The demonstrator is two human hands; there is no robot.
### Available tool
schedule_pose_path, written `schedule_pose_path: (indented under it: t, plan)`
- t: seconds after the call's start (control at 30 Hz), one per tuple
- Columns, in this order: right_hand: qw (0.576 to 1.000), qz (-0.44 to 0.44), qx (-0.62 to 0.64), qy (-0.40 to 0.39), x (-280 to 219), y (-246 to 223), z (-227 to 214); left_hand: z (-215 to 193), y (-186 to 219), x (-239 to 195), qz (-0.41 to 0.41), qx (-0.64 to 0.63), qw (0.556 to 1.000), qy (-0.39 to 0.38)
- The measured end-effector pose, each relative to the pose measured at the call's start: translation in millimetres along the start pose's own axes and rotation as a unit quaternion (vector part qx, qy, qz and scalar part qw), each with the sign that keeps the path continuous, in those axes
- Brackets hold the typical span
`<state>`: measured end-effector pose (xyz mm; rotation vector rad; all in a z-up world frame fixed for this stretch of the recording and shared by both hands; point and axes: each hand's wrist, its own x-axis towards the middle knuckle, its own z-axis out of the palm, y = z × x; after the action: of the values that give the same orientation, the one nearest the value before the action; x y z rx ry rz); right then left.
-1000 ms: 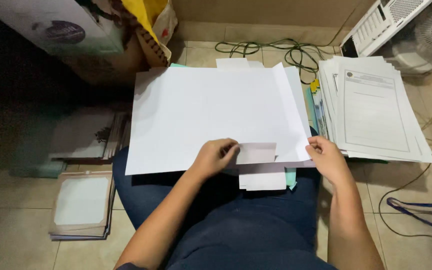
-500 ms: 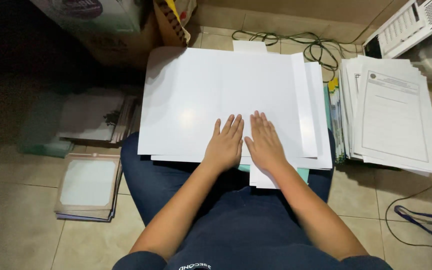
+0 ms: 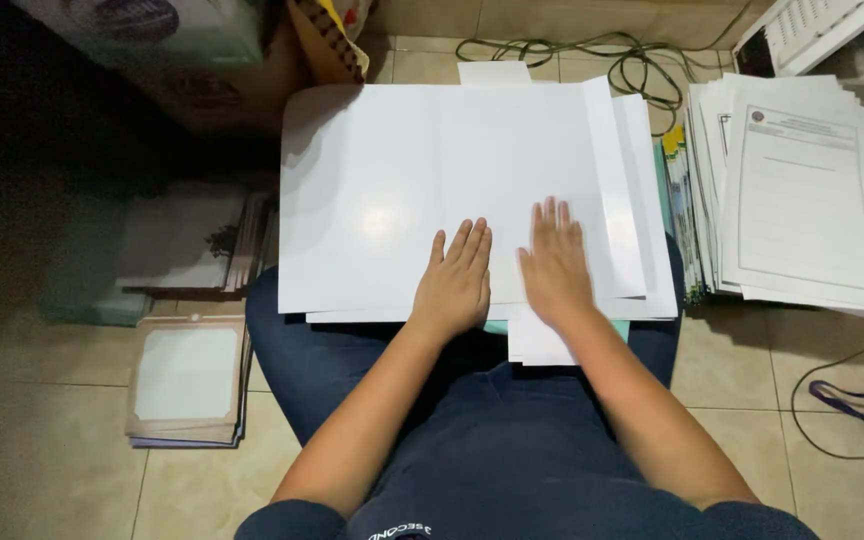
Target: The person folds large white sheets of paper one by one and places them onto a light blue folder. After each sheet is placed, they pick up a printed document from a stack and add it to the folder.
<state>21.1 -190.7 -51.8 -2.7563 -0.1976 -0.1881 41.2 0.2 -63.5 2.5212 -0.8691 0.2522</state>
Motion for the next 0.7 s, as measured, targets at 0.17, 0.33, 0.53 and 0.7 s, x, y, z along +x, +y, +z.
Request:
schedule_pose_path:
  t: [0.17, 0.33, 0.53, 0.7]
  plan:
    - [0.988, 0.100, -0.114, 0.014, 0, -1, -12, 0, 2, 0, 0.005, 0.015, 1.000, -0.007]
    - [0.995, 0.035, -0.073, -0.064, 6, -25, -7, 2, -1, 0, 0.002, 0.011, 0.999, -0.038]
    - [0.986, 0.125, -0.106, -0.009, -20, 47, -20, -9, 4, 2, -0.006, -0.018, 0.999, -0.049]
    - [0.977, 0.178, -0.118, 0.010, -55, 111, -37, -7, 3, 5, 0.034, 0.027, 0.996, -0.073]
